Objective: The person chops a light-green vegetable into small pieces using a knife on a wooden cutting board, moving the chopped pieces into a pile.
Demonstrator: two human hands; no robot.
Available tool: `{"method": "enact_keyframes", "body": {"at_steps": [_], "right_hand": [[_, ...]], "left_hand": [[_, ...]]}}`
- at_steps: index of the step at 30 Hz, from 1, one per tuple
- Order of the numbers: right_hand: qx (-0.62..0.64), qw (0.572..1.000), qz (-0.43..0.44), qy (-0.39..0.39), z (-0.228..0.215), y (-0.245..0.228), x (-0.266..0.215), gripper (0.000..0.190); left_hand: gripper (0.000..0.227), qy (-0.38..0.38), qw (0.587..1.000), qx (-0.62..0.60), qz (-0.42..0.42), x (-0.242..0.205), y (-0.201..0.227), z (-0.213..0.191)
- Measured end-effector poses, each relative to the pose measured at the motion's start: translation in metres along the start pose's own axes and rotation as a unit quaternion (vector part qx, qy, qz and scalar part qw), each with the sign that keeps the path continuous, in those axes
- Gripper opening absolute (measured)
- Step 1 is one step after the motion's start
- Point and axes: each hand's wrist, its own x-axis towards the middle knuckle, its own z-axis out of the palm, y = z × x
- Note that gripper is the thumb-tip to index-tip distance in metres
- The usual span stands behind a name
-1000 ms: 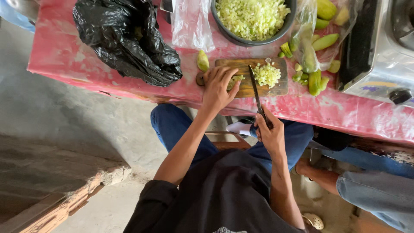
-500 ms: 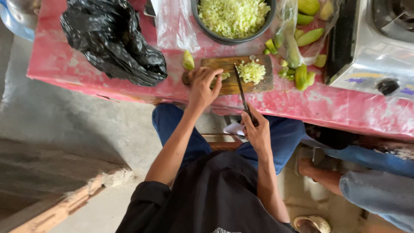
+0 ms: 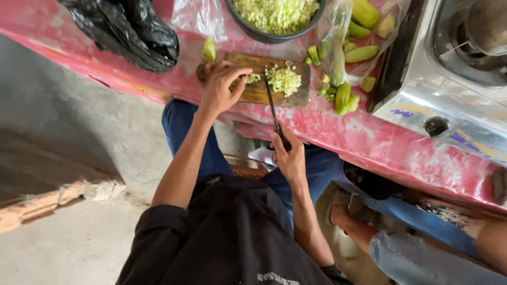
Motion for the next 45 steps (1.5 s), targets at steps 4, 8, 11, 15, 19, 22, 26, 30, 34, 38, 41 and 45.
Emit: {"method": "enact_keyframes", "body": {"at_steps": [4, 8, 11, 15, 19, 22, 26, 30, 34, 38, 41, 45], "right_hand": [[-0.025, 1.000, -0.013, -0.007, -0.006, 0.000, -0.006, 0.045], [0.008, 1.000, -0.002, -0.002, -0.001, 0.002, -0.007, 0.045], [0.019, 1.000, -0.001, 0.011, 0.007, 0.005, -0.002, 0.044], [0.006, 0.999, -0.001, 0.050, 0.019, 0.009, 0.004, 0.046], [-0.009, 0.998, 0.002, 0.062, 0.034, 0.005, 0.010, 0.044], [-0.016, 0.998, 0.005, 0.069, 0.040, 0.008, 0.011, 0.045], [-0.017, 0.997, -0.009, 0.074, 0.049, 0.014, 0.012, 0.044], [-0.016, 0.996, -0.002, 0.085, 0.054, 0.016, 0.011, 0.045], [-0.029, 0.995, -0.006, 0.098, 0.054, 0.015, 0.013, 0.043], [-0.062, 0.992, -0.031, 0.104, 0.046, 0.012, 0.021, 0.044], [-0.069, 0.992, -0.030, 0.104, 0.042, 0.010, 0.025, 0.044], [-0.055, 0.993, -0.021, 0.107, 0.040, 0.005, 0.027, 0.042]], "left_hand": [[0.026, -0.001, 0.999, -0.036, -0.003, 0.002, 0.007, 0.001], [0.026, -0.010, 0.999, -0.037, -0.003, 0.011, -0.003, 0.012], [0.021, -0.034, 0.997, -0.062, -0.006, 0.017, -0.017, 0.024], [0.011, -0.039, 0.997, -0.072, -0.004, 0.021, -0.029, 0.033], [0.010, -0.035, 0.996, -0.080, -0.031, 0.022, -0.028, 0.028], [0.013, -0.009, 0.999, -0.035, -0.013, 0.019, -0.022, 0.025], [0.016, 0.005, 0.999, -0.038, 0.005, 0.016, -0.021, 0.019], [0.017, 0.016, 0.999, -0.030, 0.007, 0.015, -0.019, 0.019], [0.013, 0.026, 0.999, -0.015, 0.010, 0.015, -0.020, 0.022], [0.013, 0.021, 1.000, -0.001, 0.004, 0.015, -0.021, 0.023], [0.018, 0.030, 1.000, 0.000, -0.003, 0.014, -0.018, 0.022], [0.016, 0.033, 0.999, -0.005, -0.021, 0.014, -0.018, 0.024]]}}
